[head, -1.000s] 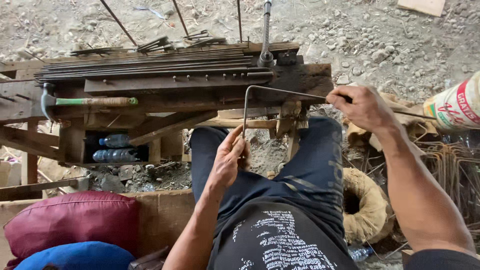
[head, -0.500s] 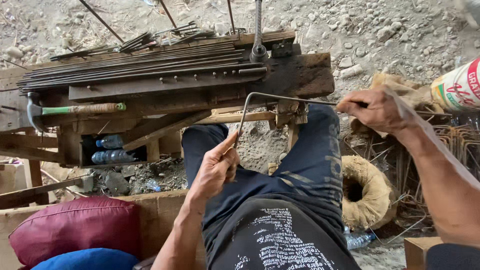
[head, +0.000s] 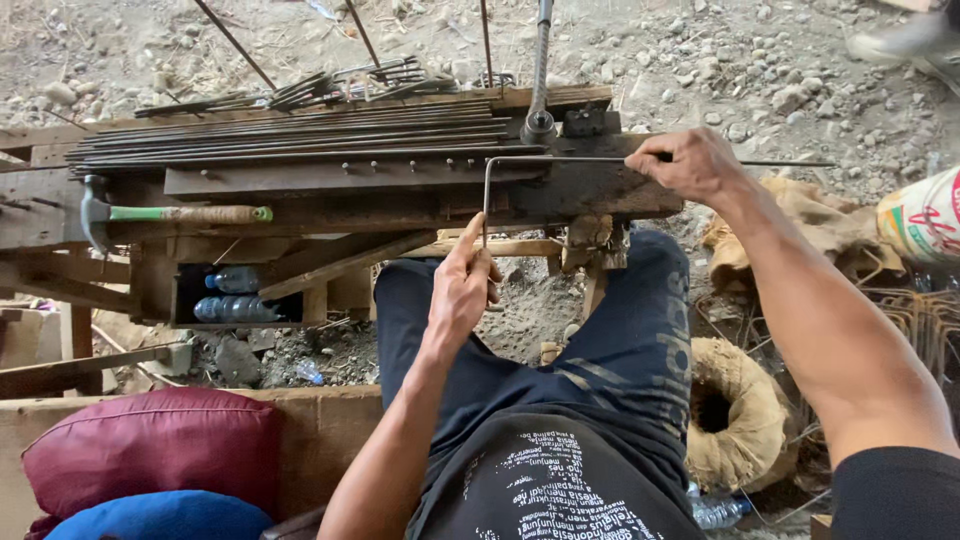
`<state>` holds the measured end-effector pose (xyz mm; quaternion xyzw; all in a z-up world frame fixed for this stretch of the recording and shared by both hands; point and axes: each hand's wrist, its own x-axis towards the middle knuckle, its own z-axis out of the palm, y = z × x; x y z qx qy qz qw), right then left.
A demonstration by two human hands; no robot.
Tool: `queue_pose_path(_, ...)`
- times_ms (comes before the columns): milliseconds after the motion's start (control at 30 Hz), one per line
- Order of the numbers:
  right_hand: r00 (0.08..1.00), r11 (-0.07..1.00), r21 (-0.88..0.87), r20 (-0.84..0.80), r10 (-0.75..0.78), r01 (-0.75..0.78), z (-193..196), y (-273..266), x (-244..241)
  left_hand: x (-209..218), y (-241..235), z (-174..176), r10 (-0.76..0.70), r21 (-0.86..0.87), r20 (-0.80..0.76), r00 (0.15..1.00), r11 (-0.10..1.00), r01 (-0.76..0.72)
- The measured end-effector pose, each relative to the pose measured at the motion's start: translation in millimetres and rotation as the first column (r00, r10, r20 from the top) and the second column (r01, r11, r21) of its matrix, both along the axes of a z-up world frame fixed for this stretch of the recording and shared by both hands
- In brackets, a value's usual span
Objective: The person bends metal rods using a manual bending jig. They position the rods in the jig, use a lever to bend them, and occasionally use a hammer to adjust the rods. The person removes the bent rods and places them on the jig.
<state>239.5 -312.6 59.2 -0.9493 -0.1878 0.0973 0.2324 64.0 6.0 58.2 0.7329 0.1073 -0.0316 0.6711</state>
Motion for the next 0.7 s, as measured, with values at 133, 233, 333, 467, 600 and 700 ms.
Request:
queue_pose_path(133,0.996,0.995,0.049,-0.011,0.083,-0.083,-22.9,1.6,24.9,7.5,1.0,-0.4,0.002,0.029,0.001,1.0,1.0,-0.002)
queue_pose_path(233,0.996,0.994,0.061,-0.008,0.089,-0.088,-27.4,3.9,33.5,11.6,0.3,-7.6,0.002,0.061,-0.015,1.0,0.998,-0.001)
queue_pose_path(333,0.987,0.983,0.161,-0.12,0.11,-0.09,-27.2,5.1,38.8,14.1,-1.5,-14.5,0.009,0.038,-0.039,0.999,0.999,-0.007)
queue_pose_path(467,0.984,0.988,0.116,-0.131,0.119,-0.104,-37.8,5.1,42.5,11.8,-0.8,-5.4,-0.013,-0.001,-0.047,0.999,1.0,0.013)
queue_pose_path(600,0.999,0.997,0.066,-0.035,0.027,-0.025,-46.4,3.8,36.0,15.1,0.5,-13.7,-0.025,-0.011,-0.025,0.999,1.0,0.024)
queue_pose_path(700,1.0,0.996,0.093,-0.013,-0.002,0.003,-42.0,4.6,36.8,17.6,5.4,-22.0,-0.057,-0.022,-0.023,0.998,0.998,0.056)
